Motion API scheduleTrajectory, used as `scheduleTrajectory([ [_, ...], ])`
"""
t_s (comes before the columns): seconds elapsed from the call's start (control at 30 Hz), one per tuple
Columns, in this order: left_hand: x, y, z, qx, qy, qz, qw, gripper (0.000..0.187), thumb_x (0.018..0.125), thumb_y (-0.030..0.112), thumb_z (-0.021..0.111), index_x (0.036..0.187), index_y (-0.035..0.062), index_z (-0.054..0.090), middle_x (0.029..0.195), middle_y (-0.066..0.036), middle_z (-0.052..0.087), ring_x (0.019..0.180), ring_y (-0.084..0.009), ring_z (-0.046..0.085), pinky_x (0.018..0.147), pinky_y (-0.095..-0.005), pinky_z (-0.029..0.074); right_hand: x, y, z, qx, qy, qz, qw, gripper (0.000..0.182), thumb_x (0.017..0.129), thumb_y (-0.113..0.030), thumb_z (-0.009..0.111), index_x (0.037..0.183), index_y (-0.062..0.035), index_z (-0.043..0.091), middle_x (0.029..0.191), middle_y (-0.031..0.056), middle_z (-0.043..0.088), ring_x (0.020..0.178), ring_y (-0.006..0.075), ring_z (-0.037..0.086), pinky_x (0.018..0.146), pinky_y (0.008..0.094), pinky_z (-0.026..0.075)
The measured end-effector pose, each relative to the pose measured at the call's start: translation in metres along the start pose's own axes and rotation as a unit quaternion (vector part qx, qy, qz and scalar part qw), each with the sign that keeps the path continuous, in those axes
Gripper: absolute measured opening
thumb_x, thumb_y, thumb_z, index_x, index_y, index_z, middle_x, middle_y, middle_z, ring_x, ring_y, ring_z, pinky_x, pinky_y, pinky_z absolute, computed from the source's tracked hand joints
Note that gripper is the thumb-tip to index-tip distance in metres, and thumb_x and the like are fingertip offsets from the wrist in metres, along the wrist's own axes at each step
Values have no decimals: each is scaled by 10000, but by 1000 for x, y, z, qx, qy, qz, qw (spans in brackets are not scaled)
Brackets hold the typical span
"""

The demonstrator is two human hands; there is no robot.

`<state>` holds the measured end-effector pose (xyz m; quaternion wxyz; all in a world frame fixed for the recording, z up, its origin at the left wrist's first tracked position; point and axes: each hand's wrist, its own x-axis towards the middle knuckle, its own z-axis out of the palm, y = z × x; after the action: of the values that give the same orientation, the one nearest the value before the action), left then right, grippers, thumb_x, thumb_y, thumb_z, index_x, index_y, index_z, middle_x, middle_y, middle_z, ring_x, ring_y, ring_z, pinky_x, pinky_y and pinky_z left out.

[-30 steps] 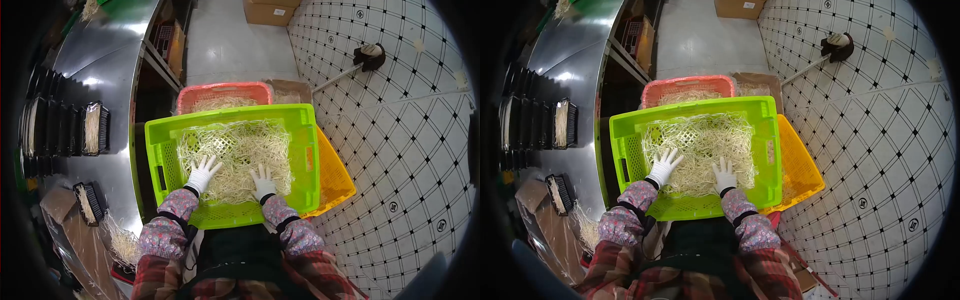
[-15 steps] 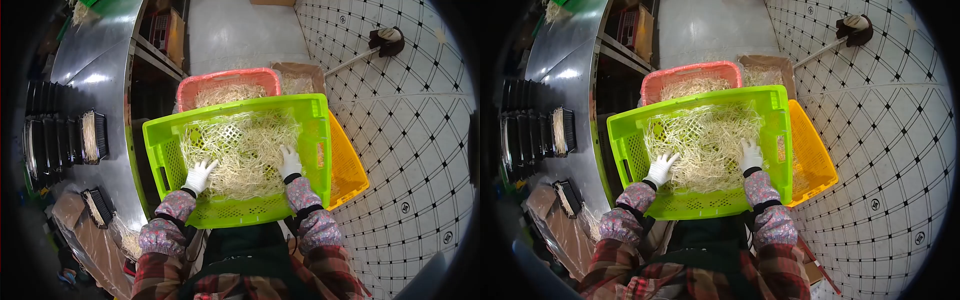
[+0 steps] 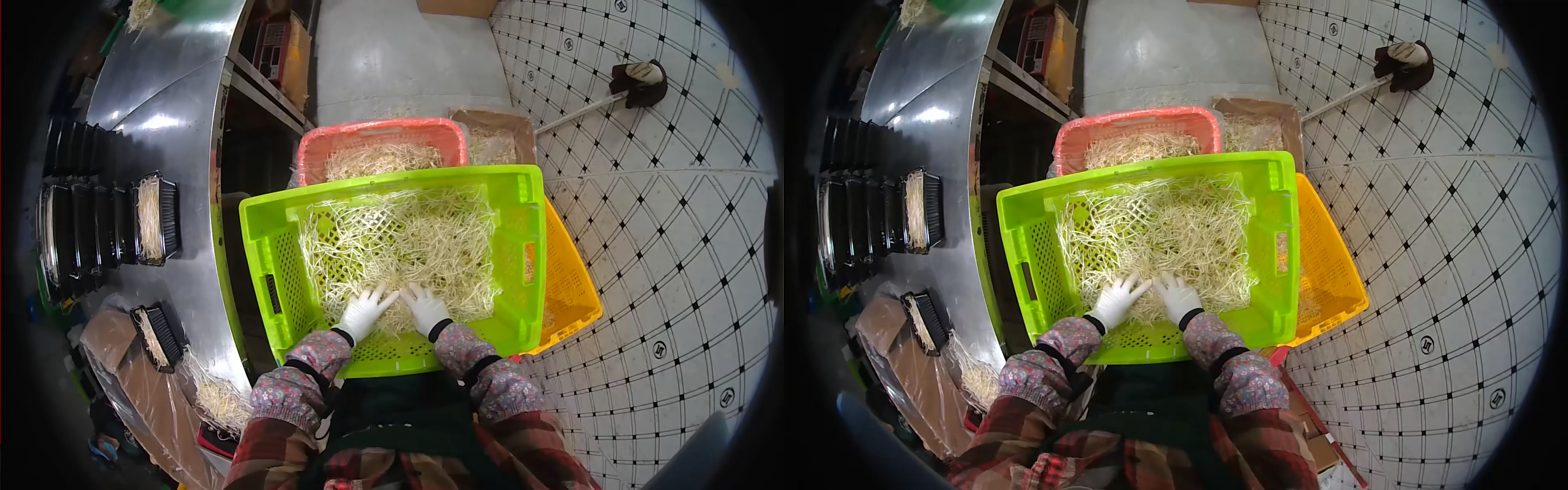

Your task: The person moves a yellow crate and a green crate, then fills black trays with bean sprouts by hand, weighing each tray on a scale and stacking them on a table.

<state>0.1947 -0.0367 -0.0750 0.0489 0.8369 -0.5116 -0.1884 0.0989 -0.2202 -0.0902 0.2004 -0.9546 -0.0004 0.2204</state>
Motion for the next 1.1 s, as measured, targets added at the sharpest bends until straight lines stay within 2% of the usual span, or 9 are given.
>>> scheduleTrajectory([
  [0.07,5,-9,10,-95,-71,-1,993,578,691,90,645,1249,178,520,1137,-94,537,1013,-287,538,732,-387,492,3,12,-3,37,-30,17,999,601,694,-155,670,1270,-199,507,1268,89,483,1101,292,514,791,403,511],
  [0.17,22,-32,-14,-143,12,22,989,468,694,76,641,1150,150,569,1002,-74,553,941,-267,556,695,-367,496,15,36,-43,155,-18,36,987,516,712,-193,675,1214,-202,560,1223,104,518,1127,292,504,827,420,501],
  [0.33,69,-53,-37,-127,26,-23,991,552,666,47,658,1197,140,538,1090,-95,523,1016,-273,531,727,-372,505,67,45,-106,-74,130,94,984,529,732,-217,694,1239,-213,544,1258,121,502,1186,312,466,879,437,479],
  [0.47,77,-50,-28,-37,43,-75,996,539,669,74,682,1185,127,535,1081,-106,530,1007,-283,540,733,-387,507,82,56,-75,-70,110,81,988,526,723,-231,714,1222,-196,552,1276,107,496,1164,305,491,880,424,478],
  [0.57,41,-62,-8,-115,-29,-84,989,459,653,103,695,1094,139,573,1020,-87,558,987,-278,555,754,-388,497,73,81,-66,156,39,110,981,418,704,-205,673,1114,-159,605,1189,86,550,1060,279,562,814,407,490],
  [0.8,16,-19,-58,-104,-34,34,993,545,642,121,684,1165,167,538,1097,-47,542,1034,-244,516,764,-371,479,80,52,-124,246,86,36,965,434,704,-212,662,1129,-148,598,1130,91,578,1071,279,553,879,400,465],
  [0.9,38,-2,-61,-127,10,-37,991,800,657,122,683,1389,160,363,1405,-142,360,1242,-345,397,907,-475,422,87,49,-120,215,27,24,976,749,687,-278,734,1357,-189,411,1362,172,414,1246,353,417,1000,437,383],
  [0.97,34,-5,-58,-119,21,-50,991,821,655,120,687,1401,157,348,1428,-150,328,1287,-359,344,944,-515,388,81,61,-115,216,40,54,974,1060,653,-360,794,1483,-175,160,1488,255,190,1351,429,245,1082,467,278],
  [1.1,36,-18,-30,-79,5,-61,995,908,628,116,705,1436,185,296,1485,-166,239,1374,-413,196,999,-653,273,43,40,-101,89,24,99,991,1212,603,-431,818,1489,-110,55,1523,225,81,1390,421,141,1096,539,202],
])
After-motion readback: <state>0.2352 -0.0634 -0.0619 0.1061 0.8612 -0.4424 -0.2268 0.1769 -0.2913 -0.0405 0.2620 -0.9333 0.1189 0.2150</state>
